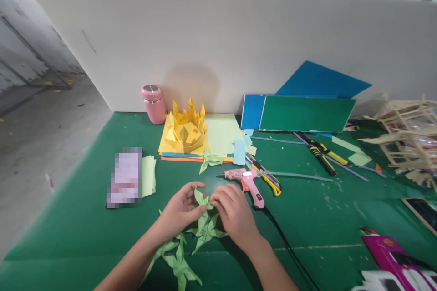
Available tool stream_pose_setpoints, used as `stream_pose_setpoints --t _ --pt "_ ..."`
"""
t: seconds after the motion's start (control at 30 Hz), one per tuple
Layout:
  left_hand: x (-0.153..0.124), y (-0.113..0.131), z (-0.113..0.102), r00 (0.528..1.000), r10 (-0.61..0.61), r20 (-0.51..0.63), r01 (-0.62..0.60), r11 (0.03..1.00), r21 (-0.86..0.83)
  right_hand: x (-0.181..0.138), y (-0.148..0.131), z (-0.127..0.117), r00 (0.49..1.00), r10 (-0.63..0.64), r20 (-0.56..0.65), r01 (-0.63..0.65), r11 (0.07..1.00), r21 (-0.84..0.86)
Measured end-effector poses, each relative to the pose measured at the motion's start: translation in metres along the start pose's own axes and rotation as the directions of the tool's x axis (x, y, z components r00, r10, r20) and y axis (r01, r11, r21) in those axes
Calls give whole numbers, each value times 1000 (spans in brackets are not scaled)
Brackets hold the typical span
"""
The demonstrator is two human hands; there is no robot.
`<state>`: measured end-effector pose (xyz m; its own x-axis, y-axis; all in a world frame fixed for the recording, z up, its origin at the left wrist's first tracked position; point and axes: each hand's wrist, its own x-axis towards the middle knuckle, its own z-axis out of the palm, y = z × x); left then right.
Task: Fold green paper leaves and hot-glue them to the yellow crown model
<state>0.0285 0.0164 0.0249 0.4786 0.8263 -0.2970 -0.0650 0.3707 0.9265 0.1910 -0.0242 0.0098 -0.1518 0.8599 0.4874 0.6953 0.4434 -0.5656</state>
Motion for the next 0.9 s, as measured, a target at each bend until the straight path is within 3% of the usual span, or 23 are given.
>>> stream_pose_setpoints --t 0.37,0.9 --pt "0 2 -3 1000 -18 -11 19 999 41 -1 8 -8 999 -30 28 27 997 78" --pt "-1 7 0 999 -47 -12 47 999 17 1 5 -10 996 -83 16 82 995 58"
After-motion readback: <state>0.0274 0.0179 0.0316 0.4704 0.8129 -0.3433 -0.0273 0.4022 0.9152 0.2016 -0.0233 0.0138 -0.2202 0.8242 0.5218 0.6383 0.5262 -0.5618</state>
